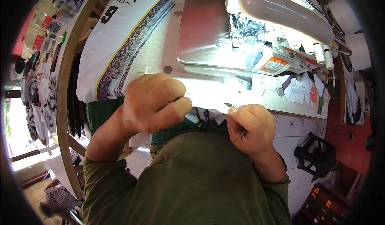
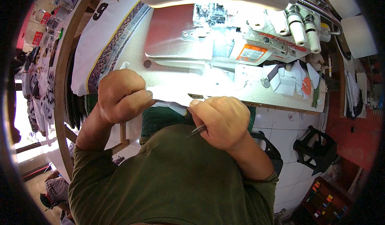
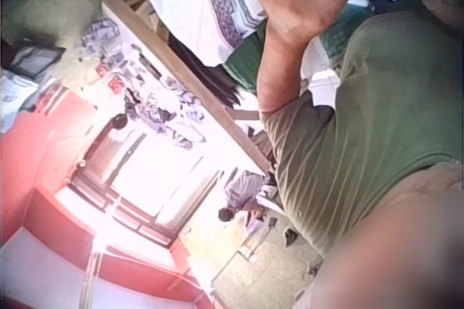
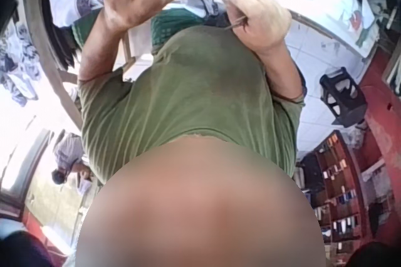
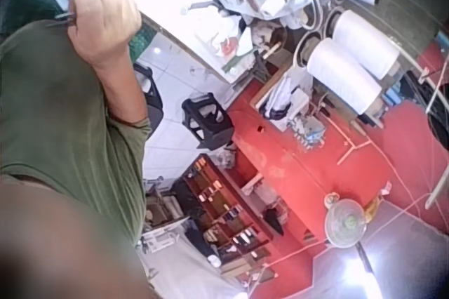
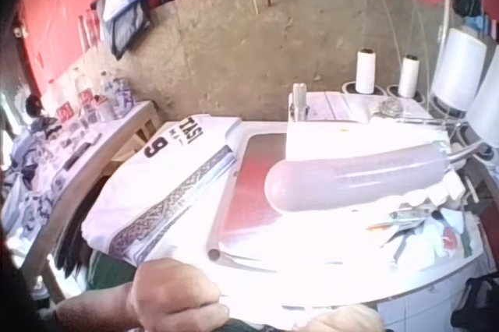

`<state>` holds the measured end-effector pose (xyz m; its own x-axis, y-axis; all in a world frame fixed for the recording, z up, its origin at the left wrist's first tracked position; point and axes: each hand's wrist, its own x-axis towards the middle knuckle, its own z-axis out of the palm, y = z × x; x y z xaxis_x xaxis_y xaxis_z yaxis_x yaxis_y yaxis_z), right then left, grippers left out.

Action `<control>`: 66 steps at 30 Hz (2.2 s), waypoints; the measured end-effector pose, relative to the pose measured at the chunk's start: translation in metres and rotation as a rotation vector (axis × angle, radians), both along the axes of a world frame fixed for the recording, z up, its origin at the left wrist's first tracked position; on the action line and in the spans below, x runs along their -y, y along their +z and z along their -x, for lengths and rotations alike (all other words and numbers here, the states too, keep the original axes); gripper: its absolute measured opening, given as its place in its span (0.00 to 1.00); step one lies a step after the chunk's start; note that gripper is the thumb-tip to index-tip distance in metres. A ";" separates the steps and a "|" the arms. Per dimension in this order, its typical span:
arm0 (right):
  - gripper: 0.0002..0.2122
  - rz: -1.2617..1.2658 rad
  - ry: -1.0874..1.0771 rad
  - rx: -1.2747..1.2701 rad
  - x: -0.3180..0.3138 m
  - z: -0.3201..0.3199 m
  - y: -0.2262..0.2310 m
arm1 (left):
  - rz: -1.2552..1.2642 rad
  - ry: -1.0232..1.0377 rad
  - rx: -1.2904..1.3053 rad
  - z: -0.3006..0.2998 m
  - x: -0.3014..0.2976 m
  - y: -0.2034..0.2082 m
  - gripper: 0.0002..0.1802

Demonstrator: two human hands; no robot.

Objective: The person uses small scissors to trim excess fabric from a white jersey, repeatedly cutting small sections and inspecting the edges. The person then folds and aligns the trimmed fabric, preparing it for further handling.

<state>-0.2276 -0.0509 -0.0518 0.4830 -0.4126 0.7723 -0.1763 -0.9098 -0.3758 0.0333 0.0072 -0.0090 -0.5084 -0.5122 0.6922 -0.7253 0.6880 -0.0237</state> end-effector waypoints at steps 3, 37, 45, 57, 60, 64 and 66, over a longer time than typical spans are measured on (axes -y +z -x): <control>0.15 0.040 -0.008 0.031 0.000 0.002 0.000 | 0.040 0.005 -0.009 0.001 -0.001 0.002 0.14; 0.06 -1.190 0.026 0.299 0.023 0.012 0.024 | -1.274 0.051 -0.728 0.018 0.040 0.050 0.10; 0.11 0.023 -0.184 0.105 0.037 0.017 0.001 | 0.127 -0.001 -0.013 0.009 0.050 0.015 0.13; 0.06 -0.873 -0.014 0.347 0.031 0.013 0.015 | -1.047 -0.125 -0.600 0.016 0.045 0.046 0.15; 0.04 -1.044 0.023 0.290 0.029 0.010 0.024 | -1.524 -0.062 -1.177 0.019 0.048 0.056 0.14; 0.16 -0.841 -0.131 0.217 0.025 0.000 0.026 | -1.511 0.075 -1.104 0.020 0.055 0.063 0.12; 0.18 -0.708 -0.084 0.230 0.022 0.000 0.030 | -1.457 0.083 -1.094 0.023 0.056 0.062 0.13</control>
<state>-0.2279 -0.0726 -0.0221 0.2863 -0.8769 0.3860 -0.0809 -0.4235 -0.9023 0.0104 -0.0487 0.0527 -0.1293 -0.9408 -0.3134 -0.0305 -0.3121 0.9496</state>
